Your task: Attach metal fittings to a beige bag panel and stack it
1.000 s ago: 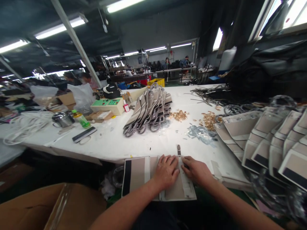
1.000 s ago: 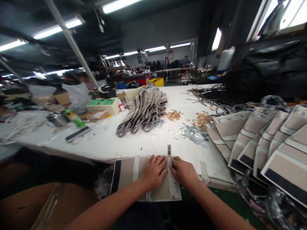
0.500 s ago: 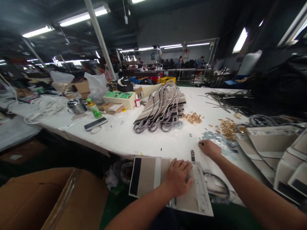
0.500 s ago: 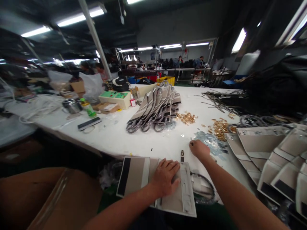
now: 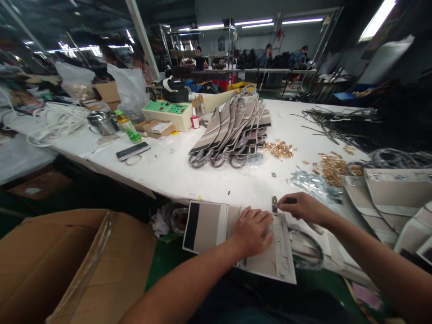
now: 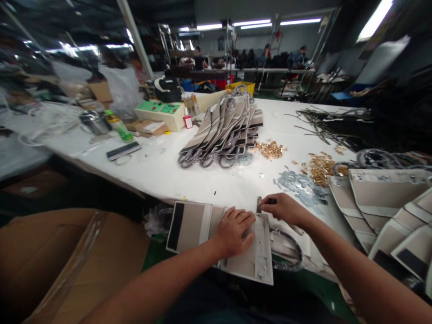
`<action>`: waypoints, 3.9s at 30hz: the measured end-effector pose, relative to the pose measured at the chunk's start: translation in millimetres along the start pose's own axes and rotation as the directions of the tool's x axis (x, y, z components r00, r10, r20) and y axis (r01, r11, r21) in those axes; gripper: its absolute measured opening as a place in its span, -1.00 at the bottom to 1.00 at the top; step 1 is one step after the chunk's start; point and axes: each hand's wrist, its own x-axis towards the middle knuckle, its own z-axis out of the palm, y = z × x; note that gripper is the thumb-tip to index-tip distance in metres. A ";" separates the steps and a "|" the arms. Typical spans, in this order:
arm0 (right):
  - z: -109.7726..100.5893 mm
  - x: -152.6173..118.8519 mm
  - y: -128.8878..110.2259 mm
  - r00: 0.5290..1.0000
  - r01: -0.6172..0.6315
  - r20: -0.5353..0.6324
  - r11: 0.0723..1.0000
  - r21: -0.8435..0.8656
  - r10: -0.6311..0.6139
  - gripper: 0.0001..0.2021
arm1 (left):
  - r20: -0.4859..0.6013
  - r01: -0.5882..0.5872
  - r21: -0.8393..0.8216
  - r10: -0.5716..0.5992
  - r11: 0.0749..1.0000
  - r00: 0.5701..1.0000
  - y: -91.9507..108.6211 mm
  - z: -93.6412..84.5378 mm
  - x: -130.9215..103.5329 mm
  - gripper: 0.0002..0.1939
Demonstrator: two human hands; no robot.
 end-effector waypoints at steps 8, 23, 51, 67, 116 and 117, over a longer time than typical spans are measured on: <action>26.6 -23.2 -6.6 0.989 0.051 0.135 0.996 0.066 -0.060 -0.68 | -0.031 0.044 -0.035 -0.046 0.998 0.998 2.5 -0.7 5.7 -0.50; 47.9 -24.9 6.0 0.998 -0.025 -0.066 0.981 -0.191 0.013 -0.83 | -0.077 0.018 -0.037 -0.020 0.999 0.997 3.0 -3.4 23.2 -0.72; -11.7 153.0 24.2 0.918 -0.325 -0.312 0.914 -0.242 0.244 -0.52 | 0.017 0.112 -0.087 -0.111 0.990 0.994 -7.5 -1.3 40.0 -0.82; -7.4 -18.6 -22.9 0.984 -0.068 0.172 0.995 0.071 0.055 -0.61 | -0.008 0.084 -0.083 -0.085 0.993 0.996 -6.1 -0.3 40.8 -0.81; 72.6 -88.6 -1.3 0.990 -0.124 -0.096 0.961 -0.249 0.103 -0.82 | -0.020 0.078 -0.076 -0.080 0.994 0.997 -5.1 1.5 37.5 -0.79; 66.9 -90.9 -4.4 0.991 -0.117 -0.091 0.975 -0.188 0.102 -0.81 | -0.016 0.080 -0.074 -0.082 0.994 0.997 -5.0 1.2 37.6 -0.79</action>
